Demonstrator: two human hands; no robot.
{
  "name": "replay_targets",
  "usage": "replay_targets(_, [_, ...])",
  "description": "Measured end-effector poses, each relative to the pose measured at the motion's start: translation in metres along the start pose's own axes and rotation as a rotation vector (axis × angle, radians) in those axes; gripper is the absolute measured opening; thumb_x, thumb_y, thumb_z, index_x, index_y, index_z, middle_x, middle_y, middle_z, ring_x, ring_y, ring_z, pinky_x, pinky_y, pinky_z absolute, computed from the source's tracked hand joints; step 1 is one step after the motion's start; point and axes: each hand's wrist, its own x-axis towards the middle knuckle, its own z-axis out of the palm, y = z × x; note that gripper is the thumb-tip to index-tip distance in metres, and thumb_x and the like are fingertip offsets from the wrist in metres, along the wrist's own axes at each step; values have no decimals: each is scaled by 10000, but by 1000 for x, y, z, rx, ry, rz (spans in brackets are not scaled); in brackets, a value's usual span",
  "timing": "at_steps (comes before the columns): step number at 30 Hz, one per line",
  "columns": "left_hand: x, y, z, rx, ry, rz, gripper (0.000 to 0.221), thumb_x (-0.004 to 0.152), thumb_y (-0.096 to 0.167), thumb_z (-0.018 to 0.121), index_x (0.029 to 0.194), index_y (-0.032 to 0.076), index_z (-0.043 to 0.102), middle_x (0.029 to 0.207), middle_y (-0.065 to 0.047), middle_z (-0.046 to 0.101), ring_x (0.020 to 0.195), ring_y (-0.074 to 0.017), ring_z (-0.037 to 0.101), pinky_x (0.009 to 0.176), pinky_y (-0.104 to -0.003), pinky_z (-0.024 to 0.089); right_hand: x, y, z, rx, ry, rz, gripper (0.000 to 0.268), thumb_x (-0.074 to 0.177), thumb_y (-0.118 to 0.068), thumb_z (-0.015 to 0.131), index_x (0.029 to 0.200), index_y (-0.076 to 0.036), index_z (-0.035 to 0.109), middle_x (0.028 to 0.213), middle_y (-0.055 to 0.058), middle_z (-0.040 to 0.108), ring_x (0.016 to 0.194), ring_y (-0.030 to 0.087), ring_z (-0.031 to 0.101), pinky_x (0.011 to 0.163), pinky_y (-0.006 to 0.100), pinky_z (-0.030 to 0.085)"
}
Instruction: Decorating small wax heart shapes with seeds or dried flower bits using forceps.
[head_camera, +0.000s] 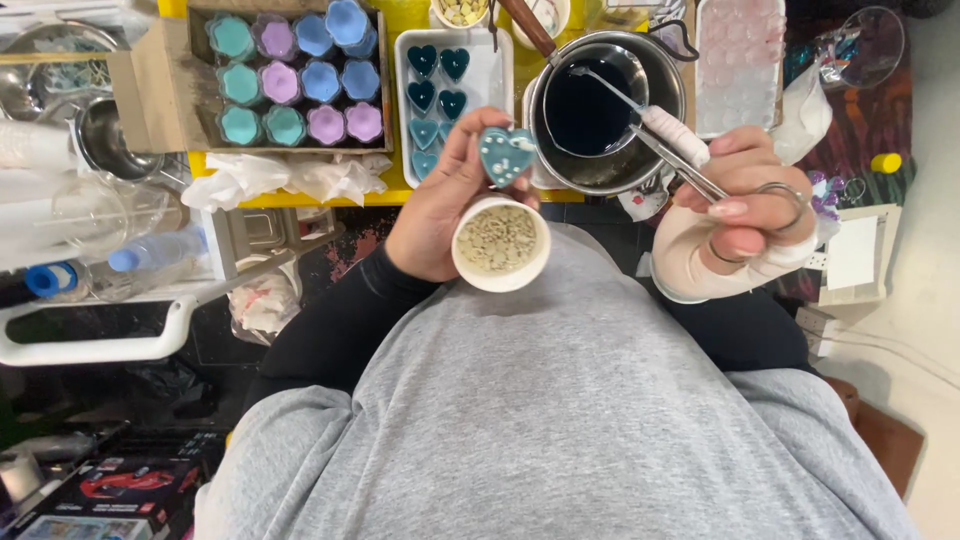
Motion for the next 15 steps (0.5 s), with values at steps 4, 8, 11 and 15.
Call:
replay_targets(4, [-17,-5,-6,-52,75,53,271,1176,322,439,1424,216,459,1097,-122,627,1020,-263,681,866,-352,601,12,0,-51,10,-353,159,333,973,-373,691,984,-47,623,845,40,708,729,222,663,881,419,571])
replay_targets(8, [-29,7,-13,-66,163,89,268,1156,304,464,1411,224,461,1133,-105,624,1006,-262,671,862,-354,597,7,-2,-57,57,-1008,886,212,916,-200,658,1104,-111,702,999,23,792,919,213,791,980,536,510])
replay_targets(11, [-43,27,-23,-63,197,103,219,1173,295,478,1375,209,469,1108,-104,617,985,-253,651,860,-355,591,-2,-20,1,9,-783,783,231,908,-124,700,1139,-121,709,1032,32,773,945,191,780,821,339,648])
replay_targets(15, [-61,66,-27,-55,239,185,215,1181,289,488,1385,223,475,1048,-92,582,962,-214,607,901,-336,586,7,-23,66,-297,-1117,33,235,848,-103,788,1081,-131,795,877,24,724,776,198,702,681,335,566])
